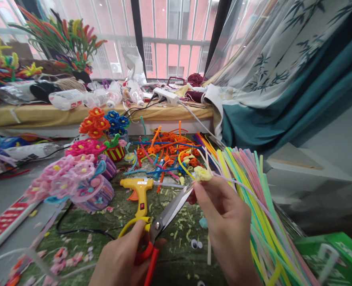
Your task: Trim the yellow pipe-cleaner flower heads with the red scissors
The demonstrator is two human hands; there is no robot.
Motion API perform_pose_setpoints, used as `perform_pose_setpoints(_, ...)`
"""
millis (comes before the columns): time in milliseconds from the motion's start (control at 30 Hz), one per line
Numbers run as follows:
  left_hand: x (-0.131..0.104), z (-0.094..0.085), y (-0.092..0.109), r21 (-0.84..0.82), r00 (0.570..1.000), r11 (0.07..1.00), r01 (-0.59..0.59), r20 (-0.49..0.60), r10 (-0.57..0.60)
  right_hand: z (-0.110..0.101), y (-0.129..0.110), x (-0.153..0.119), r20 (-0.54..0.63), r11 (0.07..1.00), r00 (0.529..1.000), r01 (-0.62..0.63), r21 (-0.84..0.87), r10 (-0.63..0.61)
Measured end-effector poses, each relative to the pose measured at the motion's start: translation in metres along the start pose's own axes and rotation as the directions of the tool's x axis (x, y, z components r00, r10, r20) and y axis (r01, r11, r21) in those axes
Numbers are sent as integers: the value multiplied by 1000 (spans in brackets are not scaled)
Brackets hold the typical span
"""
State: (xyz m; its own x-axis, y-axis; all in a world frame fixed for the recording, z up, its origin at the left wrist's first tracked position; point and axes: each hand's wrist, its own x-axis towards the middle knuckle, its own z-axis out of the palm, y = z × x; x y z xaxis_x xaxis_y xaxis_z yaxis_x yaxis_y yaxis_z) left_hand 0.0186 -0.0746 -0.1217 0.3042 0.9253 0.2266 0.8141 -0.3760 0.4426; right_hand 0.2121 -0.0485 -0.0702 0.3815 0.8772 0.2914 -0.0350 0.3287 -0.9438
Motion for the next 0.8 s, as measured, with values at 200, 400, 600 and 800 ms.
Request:
perform_pose_setpoints(200,0,0,0,20,1000,1000,-14,-13,15,0,1,1,10,1000,1000,0,-7,0)
perform_pose_setpoints(400,1,1,0,2,1000,1000,-12,-7,12,2,-1,1,8,1000,1000,-6,-4,6)
perform_pose_setpoints(600,0,1,-1,-13,999,1000,27,24,-27,1,1,0,24,1000,1000,-17,-3,17)
perform_pose_setpoints(800,-1,0,1,-33,996,997,72,53,-70,2,0,0,21,999,999,-44,-4,44)
